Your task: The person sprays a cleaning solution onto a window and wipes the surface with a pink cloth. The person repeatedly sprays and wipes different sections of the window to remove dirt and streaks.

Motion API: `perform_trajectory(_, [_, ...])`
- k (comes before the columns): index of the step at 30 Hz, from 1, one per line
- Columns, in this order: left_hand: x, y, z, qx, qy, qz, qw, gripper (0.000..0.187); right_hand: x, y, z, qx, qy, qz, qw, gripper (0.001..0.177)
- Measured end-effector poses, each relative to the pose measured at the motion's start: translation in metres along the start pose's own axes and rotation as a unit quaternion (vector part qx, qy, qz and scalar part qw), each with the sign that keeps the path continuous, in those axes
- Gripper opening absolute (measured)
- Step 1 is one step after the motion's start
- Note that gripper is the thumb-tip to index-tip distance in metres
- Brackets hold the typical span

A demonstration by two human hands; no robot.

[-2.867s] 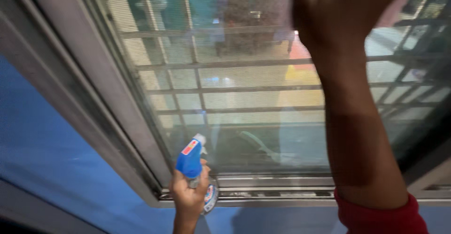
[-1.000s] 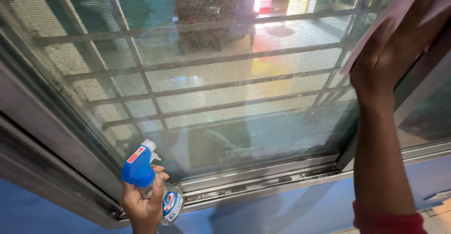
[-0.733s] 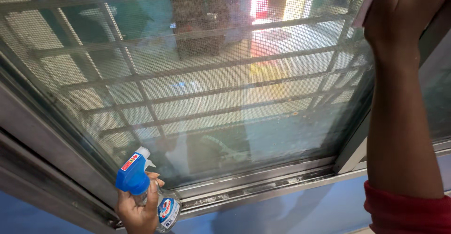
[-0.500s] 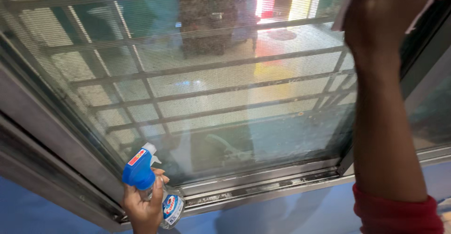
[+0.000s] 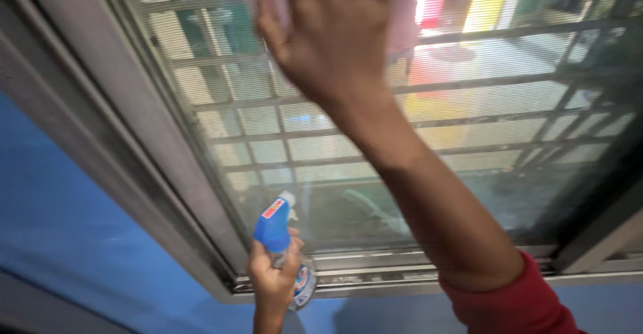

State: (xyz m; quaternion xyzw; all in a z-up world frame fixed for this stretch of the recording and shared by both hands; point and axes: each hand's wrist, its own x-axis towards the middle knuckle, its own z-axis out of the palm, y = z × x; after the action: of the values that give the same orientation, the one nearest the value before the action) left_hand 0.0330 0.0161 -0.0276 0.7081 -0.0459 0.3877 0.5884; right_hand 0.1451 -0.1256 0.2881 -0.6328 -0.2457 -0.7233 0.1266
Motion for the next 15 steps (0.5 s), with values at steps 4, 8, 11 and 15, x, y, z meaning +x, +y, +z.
perform_trajectory(4, [0.001,0.004,-0.002,-0.012,-0.009,0.033,0.999,0.032,0.002,-0.069,0.016,0.057,-0.104,-0.011,0.993,0.057])
perform_trajectory(8, [0.002,0.006,-0.004,-0.031,-0.023,0.054,0.998,0.031,-0.005,-0.097,0.01,0.212,-0.187,-0.062,0.957,0.059])
perform_trajectory(11, [0.001,-0.001,-0.004,-0.017,-0.005,-0.005,1.0,0.031,-0.004,-0.086,0.003,0.195,-0.201,-0.062,0.958,0.058])
perform_trajectory(15, [0.002,-0.02,-0.009,-0.105,0.013,-0.008,0.994,0.028,-0.001,-0.044,-0.01,0.073,-0.183,-0.021,0.98,0.058])
